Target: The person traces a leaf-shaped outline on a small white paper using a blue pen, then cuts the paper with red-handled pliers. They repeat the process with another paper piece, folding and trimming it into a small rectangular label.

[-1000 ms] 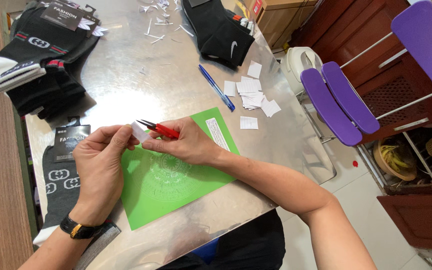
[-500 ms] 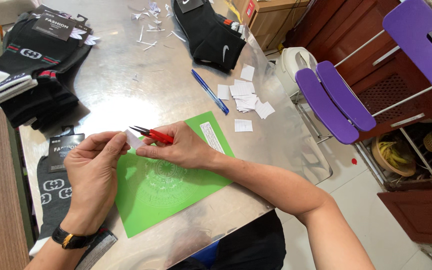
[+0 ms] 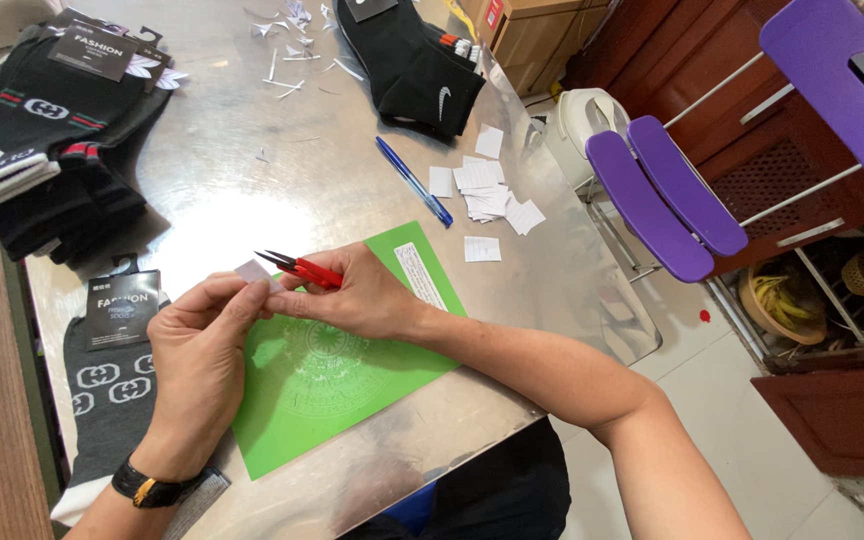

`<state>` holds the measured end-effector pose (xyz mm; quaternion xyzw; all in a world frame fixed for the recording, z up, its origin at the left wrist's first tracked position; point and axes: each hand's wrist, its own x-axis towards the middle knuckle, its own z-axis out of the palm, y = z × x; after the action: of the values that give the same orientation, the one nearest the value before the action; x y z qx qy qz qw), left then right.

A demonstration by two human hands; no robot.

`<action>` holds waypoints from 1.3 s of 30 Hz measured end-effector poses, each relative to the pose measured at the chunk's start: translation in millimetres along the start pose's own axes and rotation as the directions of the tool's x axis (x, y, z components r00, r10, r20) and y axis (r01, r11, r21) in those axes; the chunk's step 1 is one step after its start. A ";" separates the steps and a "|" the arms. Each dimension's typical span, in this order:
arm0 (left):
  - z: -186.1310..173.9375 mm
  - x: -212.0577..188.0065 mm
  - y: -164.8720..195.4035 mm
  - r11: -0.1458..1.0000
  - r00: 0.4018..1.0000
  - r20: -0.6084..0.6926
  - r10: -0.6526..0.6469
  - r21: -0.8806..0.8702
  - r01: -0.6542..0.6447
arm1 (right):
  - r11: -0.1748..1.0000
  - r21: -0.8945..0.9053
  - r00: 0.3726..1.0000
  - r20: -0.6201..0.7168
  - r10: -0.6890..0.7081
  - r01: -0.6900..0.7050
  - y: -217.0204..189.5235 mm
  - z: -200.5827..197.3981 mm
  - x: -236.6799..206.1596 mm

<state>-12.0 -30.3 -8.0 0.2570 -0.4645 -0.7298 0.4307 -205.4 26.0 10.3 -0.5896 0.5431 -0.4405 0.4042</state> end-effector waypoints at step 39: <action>-3.0 1.7 -12.6 0.965 0.995 -0.090 0.041 0.261 -0.017 | 0.997 0.063 0.997 -0.072 -0.043 0.047 3.4 -2.0 -0.5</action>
<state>-15.4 -30.6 -20.5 0.3387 -0.5392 -0.6432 0.4253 -208.2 26.2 7.6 -0.5724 0.5290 -0.4873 0.3937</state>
